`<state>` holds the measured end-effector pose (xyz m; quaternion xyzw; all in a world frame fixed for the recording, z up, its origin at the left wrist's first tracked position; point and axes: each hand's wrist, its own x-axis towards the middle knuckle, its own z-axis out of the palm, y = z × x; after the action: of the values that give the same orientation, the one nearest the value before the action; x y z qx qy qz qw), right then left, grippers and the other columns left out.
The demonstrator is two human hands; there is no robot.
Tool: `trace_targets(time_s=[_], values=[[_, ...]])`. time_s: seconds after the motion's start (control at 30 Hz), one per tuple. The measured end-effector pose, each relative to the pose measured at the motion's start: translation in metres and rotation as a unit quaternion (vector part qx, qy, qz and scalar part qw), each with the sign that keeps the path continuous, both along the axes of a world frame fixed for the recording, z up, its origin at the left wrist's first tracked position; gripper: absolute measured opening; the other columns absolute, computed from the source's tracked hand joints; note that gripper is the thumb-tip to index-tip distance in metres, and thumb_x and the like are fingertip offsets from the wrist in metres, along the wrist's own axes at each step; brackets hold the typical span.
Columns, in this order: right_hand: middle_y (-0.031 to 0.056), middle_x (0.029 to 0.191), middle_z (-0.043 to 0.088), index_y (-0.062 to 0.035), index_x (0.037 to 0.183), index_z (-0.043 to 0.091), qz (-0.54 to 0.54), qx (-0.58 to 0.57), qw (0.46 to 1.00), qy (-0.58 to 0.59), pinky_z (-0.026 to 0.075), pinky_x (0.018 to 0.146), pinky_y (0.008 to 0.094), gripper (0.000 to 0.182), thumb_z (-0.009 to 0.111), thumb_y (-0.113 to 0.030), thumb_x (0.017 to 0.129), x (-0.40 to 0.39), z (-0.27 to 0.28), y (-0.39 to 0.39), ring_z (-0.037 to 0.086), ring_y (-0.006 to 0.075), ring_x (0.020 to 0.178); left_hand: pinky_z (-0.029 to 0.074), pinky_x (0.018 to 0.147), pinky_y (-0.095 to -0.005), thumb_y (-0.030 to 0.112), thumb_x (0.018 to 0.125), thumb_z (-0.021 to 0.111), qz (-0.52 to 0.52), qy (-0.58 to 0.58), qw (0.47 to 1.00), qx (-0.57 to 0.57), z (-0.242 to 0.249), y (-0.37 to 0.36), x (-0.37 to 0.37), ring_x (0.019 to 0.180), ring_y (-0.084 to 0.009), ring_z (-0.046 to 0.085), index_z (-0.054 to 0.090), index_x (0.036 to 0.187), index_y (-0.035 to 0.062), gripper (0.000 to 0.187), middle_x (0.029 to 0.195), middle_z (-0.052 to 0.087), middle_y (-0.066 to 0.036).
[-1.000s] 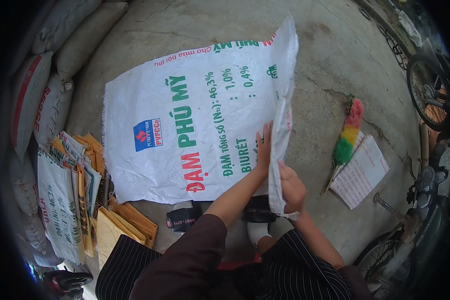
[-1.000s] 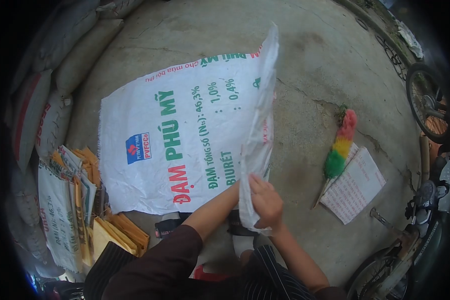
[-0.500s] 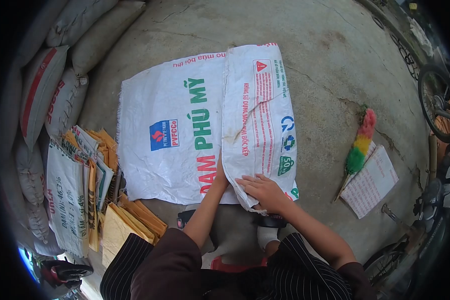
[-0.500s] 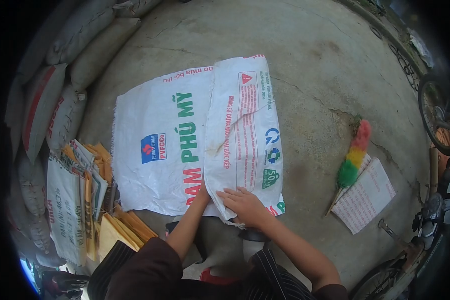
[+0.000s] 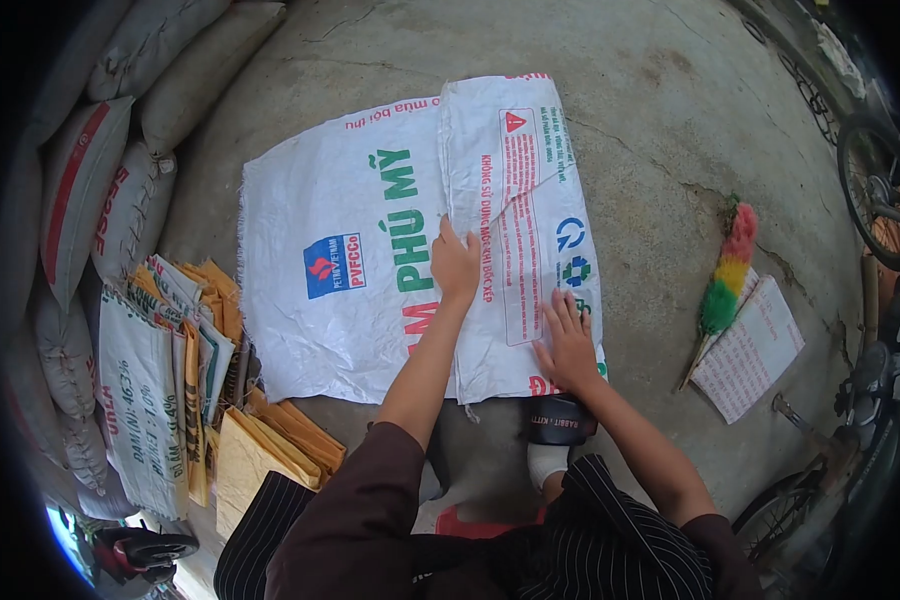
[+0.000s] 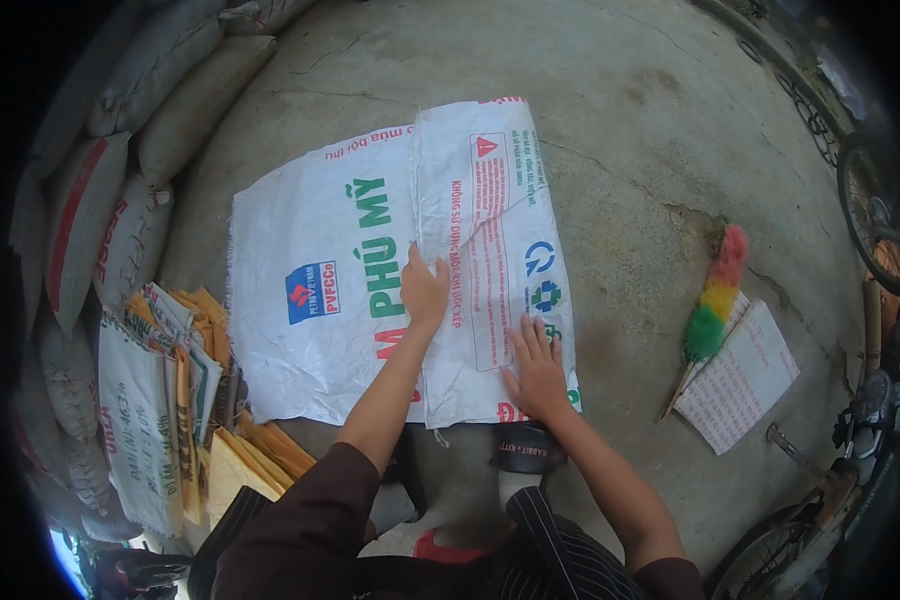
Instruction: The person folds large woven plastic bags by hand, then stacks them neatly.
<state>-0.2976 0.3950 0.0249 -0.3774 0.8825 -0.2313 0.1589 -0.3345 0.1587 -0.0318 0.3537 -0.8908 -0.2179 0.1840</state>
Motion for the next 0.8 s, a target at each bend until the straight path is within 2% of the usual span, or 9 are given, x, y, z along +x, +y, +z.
trace_targets(time_s=[0.13, 0.33, 0.4, 0.47, 0.53, 0.63, 0.67, 0.73, 0.8], values=[[0.0118, 0.148, 0.027, -0.0078, 0.138, 0.034, -0.046, 0.037, 0.998, -0.002, 0.020, 0.109, 0.0486, 0.064, 0.055, -0.026, 0.081, -0.016, -0.033, 0.025, 0.023, 0.0288, 0.137, 0.045, 0.069, -0.0416, 0.020, 0.079, 0.062, 0.010, -0.013, 1.000, -0.007, 0.003, 0.009, 0.003, 0.079, -0.0295, 0.056, 0.043, 0.128, 0.0002, 0.056, 0.079, 0.059, -0.014], [0.0097, 0.147, 0.030, -0.0097, 0.138, 0.035, -0.030, 0.018, 0.999, 0.013, 0.020, 0.109, 0.0462, 0.063, 0.054, -0.024, 0.080, -0.018, -0.039, 0.029, 0.024, 0.0275, 0.137, 0.033, 0.086, -0.0437, 0.026, 0.075, 0.068, 0.071, -0.029, 0.986, -0.148, 0.000, 0.002, 0.002, 0.104, -0.0296, 0.045, 0.039, 0.134, 0.0049, 0.070, 0.113, 0.050, -0.016], [0.0095, 0.149, 0.027, -0.0108, 0.139, 0.034, -0.032, 0.019, 0.999, 0.003, 0.015, 0.111, 0.0452, 0.063, 0.054, -0.024, 0.081, -0.019, -0.041, 0.030, 0.022, 0.0269, 0.138, 0.027, 0.096, -0.0492, 0.033, 0.077, 0.066, -0.005, -0.050, 0.993, -0.110, 0.014, -0.015, 0.006, 0.118, -0.0347, 0.035, 0.037, 0.137, 0.0099, 0.071, 0.130, 0.039, -0.018], [0.0096, 0.148, 0.027, -0.0111, 0.139, 0.034, -0.036, 0.014, 0.999, 0.008, 0.016, 0.110, 0.0453, 0.064, 0.055, -0.024, 0.080, -0.021, -0.042, 0.030, 0.022, 0.0271, 0.138, 0.027, 0.098, -0.0500, 0.037, 0.077, 0.066, -0.014, -0.035, 0.990, -0.132, 0.033, -0.059, 0.024, 0.123, -0.0364, 0.033, 0.041, 0.134, 0.0096, 0.068, 0.133, 0.038, -0.019], [0.0096, 0.148, 0.028, -0.0114, 0.139, 0.034, -0.043, 0.008, 0.999, 0.011, 0.016, 0.110, 0.0454, 0.064, 0.055, -0.025, 0.080, -0.021, -0.042, 0.031, 0.023, 0.0274, 0.138, 0.029, 0.096, -0.0499, 0.039, 0.078, 0.064, 0.067, -0.062, 0.976, -0.197, 0.039, -0.132, 0.062, 0.124, -0.0360, 0.032, 0.045, 0.130, 0.0055, 0.064, 0.135, 0.035, -0.020], [0.0099, 0.148, 0.029, -0.0115, 0.138, 0.035, -0.051, 0.000, 0.999, 0.018, 0.016, 0.111, 0.0454, 0.065, 0.057, -0.026, 0.079, -0.027, -0.042, 0.035, 0.023, 0.0278, 0.138, 0.036, 0.094, -0.0519, 0.044, 0.081, 0.059, 0.254, -0.230, 0.934, -0.102, 0.048, -0.249, 0.152, 0.120, -0.0402, 0.040, 0.049, 0.126, 0.0025, 0.062, 0.129, 0.043, -0.023], [0.0099, 0.148, 0.029, -0.0115, 0.138, 0.035, -0.052, -0.008, 0.998, 0.017, 0.016, 0.111, 0.0454, 0.065, 0.057, -0.026, 0.079, -0.031, -0.038, 0.037, 0.023, 0.0278, 0.138, 0.038, 0.096, -0.0501, 0.049, 0.078, 0.060, 0.264, -0.297, 0.918, -0.005, 0.048, -0.293, 0.194, 0.115, -0.0421, 0.047, 0.048, 0.127, 0.0024, 0.069, 0.127, 0.047, -0.025], [0.0096, 0.148, 0.029, -0.0117, 0.139, 0.035, -0.006, 0.013, 1.000, 0.009, 0.016, 0.111, 0.0454, 0.067, 0.057, -0.028, 0.078, -0.037, -0.029, 0.042, 0.023, 0.0274, 0.138, 0.038, 0.099, -0.0453, 0.053, 0.075, 0.061, 0.149, -0.364, 0.916, 0.086, 0.037, -0.341, 0.282, 0.115, -0.0421, 0.049, 0.044, 0.129, -0.0030, 0.079, 0.128, 0.047, -0.027], [0.0109, 0.147, 0.030, -0.0098, 0.136, 0.038, -0.001, 0.003, 1.000, 0.012, 0.016, 0.111, 0.0461, 0.066, 0.060, -0.028, 0.076, -0.039, -0.026, 0.040, 0.023, 0.0283, 0.138, 0.037, 0.101, -0.0402, 0.058, 0.072, 0.062, 0.151, -0.384, 0.906, 0.095, 0.054, -0.319, 0.316, 0.120, -0.0380, 0.047, 0.042, 0.128, -0.0094, 0.090, 0.132, 0.045, -0.027]])
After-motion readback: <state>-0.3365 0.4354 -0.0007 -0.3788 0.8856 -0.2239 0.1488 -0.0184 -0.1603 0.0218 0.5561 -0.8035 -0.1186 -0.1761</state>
